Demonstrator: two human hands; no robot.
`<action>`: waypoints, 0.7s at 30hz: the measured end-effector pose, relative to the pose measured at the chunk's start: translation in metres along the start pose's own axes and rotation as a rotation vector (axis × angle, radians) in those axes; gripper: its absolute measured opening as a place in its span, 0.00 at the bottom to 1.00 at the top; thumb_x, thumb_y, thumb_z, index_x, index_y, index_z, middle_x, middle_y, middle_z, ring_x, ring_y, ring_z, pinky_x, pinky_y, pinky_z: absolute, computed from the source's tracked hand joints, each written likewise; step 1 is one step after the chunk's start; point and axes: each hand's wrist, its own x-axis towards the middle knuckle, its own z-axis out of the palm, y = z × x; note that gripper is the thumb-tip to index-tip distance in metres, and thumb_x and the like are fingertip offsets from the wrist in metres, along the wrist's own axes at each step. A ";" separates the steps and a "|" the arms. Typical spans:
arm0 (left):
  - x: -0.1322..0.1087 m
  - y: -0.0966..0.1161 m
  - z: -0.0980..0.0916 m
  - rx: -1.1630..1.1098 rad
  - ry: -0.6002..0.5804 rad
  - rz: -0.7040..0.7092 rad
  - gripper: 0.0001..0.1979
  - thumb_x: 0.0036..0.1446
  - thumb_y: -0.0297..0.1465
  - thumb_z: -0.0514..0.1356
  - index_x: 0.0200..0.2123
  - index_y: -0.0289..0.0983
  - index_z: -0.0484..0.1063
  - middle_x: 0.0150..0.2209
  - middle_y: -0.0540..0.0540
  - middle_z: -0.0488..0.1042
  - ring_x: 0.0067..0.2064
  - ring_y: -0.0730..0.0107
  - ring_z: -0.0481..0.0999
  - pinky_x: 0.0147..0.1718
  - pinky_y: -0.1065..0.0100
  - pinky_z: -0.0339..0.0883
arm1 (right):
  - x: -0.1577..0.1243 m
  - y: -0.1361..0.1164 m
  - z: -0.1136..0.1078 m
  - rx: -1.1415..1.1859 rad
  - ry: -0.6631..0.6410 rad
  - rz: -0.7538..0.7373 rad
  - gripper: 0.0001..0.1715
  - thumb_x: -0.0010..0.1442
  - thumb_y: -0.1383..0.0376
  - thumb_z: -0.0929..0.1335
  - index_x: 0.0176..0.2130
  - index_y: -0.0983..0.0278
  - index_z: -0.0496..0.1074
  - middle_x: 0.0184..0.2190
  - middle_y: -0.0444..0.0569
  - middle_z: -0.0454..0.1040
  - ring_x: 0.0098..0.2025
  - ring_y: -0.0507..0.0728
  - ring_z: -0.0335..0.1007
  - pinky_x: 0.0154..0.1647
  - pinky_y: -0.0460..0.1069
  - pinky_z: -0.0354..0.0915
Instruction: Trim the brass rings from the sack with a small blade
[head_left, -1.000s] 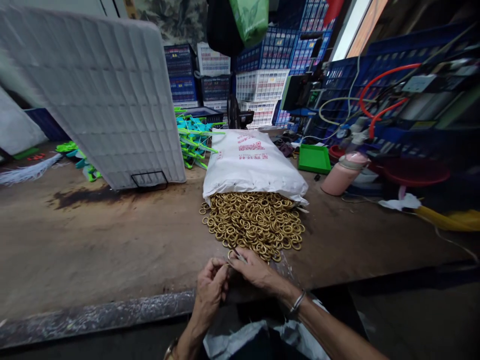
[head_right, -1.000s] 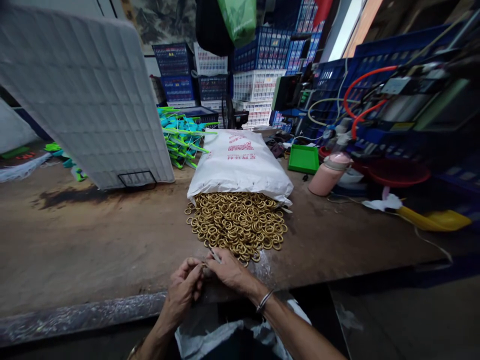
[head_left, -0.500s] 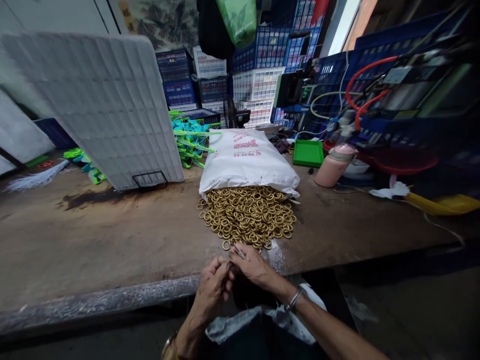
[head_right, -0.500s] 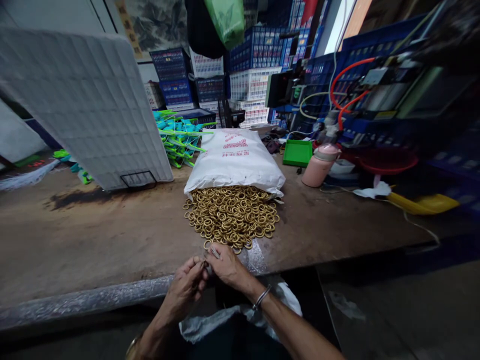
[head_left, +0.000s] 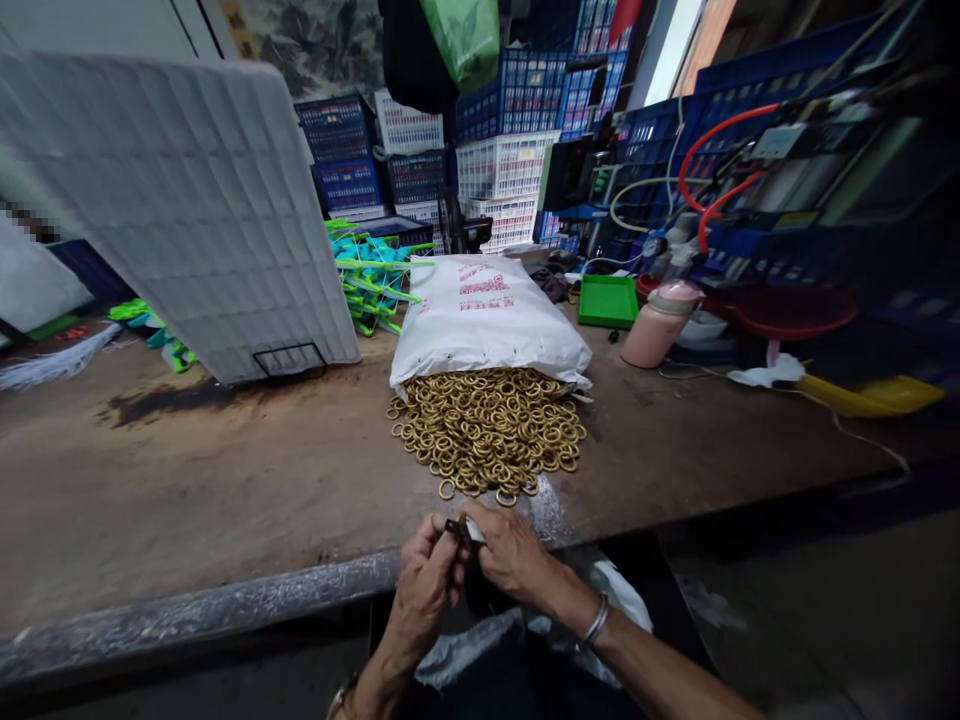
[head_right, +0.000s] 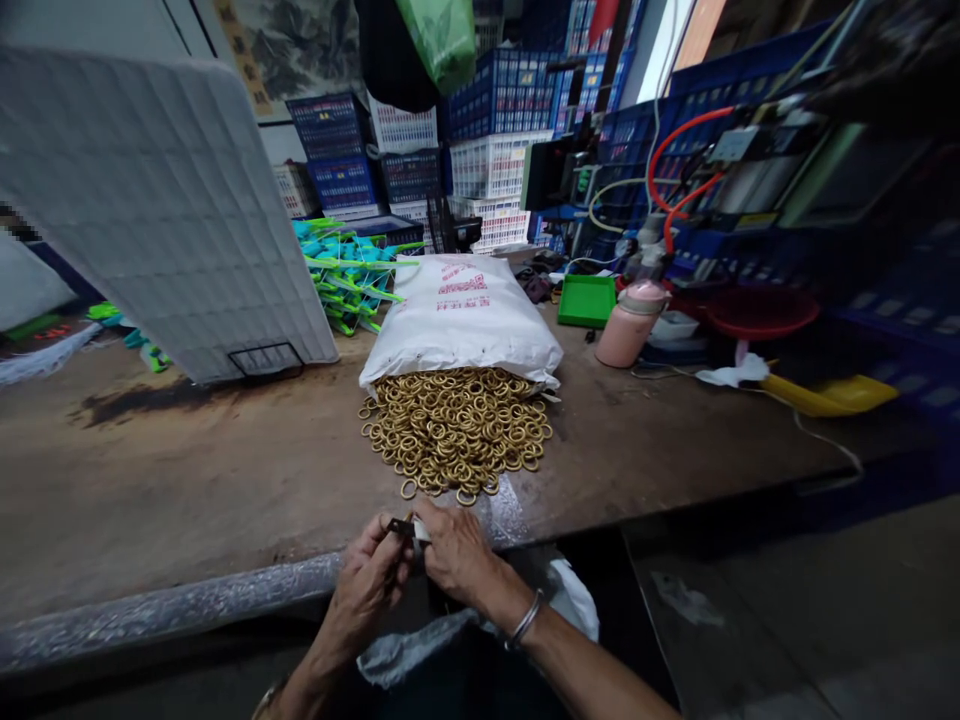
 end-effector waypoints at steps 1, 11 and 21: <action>-0.001 0.000 0.000 0.011 0.004 -0.003 0.19 0.45 0.47 0.59 0.26 0.38 0.60 0.18 0.56 0.64 0.13 0.85 0.54 0.11 0.80 0.47 | 0.000 -0.001 0.000 -0.020 -0.010 0.012 0.17 0.45 0.75 0.59 0.36 0.63 0.65 0.26 0.45 0.70 0.27 0.52 0.62 0.26 0.46 0.46; -0.036 -0.028 0.010 -0.123 -0.254 -0.273 0.16 0.46 0.42 0.60 0.23 0.36 0.63 0.15 0.54 0.65 0.10 0.84 0.53 0.07 0.79 0.41 | -0.001 0.028 -0.006 -0.171 0.136 0.192 0.17 0.45 0.76 0.58 0.35 0.65 0.64 0.27 0.49 0.71 0.28 0.53 0.64 0.27 0.46 0.47; 0.003 -0.079 -0.001 -0.510 0.254 -0.656 0.04 0.53 0.24 0.53 0.27 0.32 0.64 0.22 0.44 0.72 0.24 0.70 0.73 0.22 0.72 0.66 | 0.023 0.009 0.019 -0.189 0.134 -0.002 0.20 0.47 0.74 0.60 0.42 0.62 0.62 0.35 0.48 0.71 0.35 0.55 0.65 0.33 0.46 0.51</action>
